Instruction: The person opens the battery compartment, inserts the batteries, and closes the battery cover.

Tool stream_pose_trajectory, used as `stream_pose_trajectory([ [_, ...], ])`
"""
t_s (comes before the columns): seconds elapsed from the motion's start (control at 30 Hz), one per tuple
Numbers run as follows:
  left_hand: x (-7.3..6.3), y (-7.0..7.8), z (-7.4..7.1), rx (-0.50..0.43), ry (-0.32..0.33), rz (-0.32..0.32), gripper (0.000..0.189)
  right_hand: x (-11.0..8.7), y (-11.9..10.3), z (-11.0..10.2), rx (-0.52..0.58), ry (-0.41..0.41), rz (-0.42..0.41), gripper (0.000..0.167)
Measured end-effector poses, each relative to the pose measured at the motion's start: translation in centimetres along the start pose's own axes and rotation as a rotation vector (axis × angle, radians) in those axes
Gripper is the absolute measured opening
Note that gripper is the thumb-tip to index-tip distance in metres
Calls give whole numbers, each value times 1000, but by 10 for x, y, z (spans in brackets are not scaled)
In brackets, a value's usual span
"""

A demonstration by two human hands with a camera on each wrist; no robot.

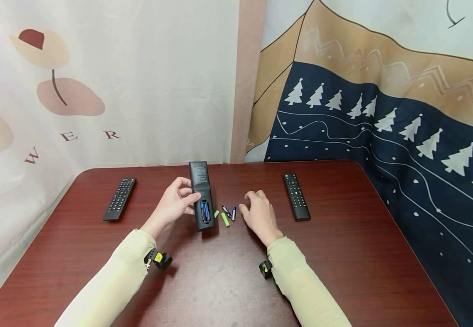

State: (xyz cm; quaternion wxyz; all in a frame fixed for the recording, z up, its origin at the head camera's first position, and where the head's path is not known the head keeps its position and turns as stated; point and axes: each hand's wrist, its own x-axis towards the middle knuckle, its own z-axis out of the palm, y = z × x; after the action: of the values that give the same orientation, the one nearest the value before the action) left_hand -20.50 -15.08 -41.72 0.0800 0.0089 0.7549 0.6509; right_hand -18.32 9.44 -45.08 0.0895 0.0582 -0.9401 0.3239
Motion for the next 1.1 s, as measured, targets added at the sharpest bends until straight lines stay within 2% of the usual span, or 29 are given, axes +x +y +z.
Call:
stream_pose_trajectory([
  [0.4,1,-1,-1,-14,-2,-4,32,2,5,-4,-71,-19,86,29],
  [0.7,1,0,-1,-13,-4,2,32,3,10,-4,-103,-65,169,34],
  [1.1,1,-1,-1,-10,-2,-3,31,2,13,-5,-141,-91,169,33],
])
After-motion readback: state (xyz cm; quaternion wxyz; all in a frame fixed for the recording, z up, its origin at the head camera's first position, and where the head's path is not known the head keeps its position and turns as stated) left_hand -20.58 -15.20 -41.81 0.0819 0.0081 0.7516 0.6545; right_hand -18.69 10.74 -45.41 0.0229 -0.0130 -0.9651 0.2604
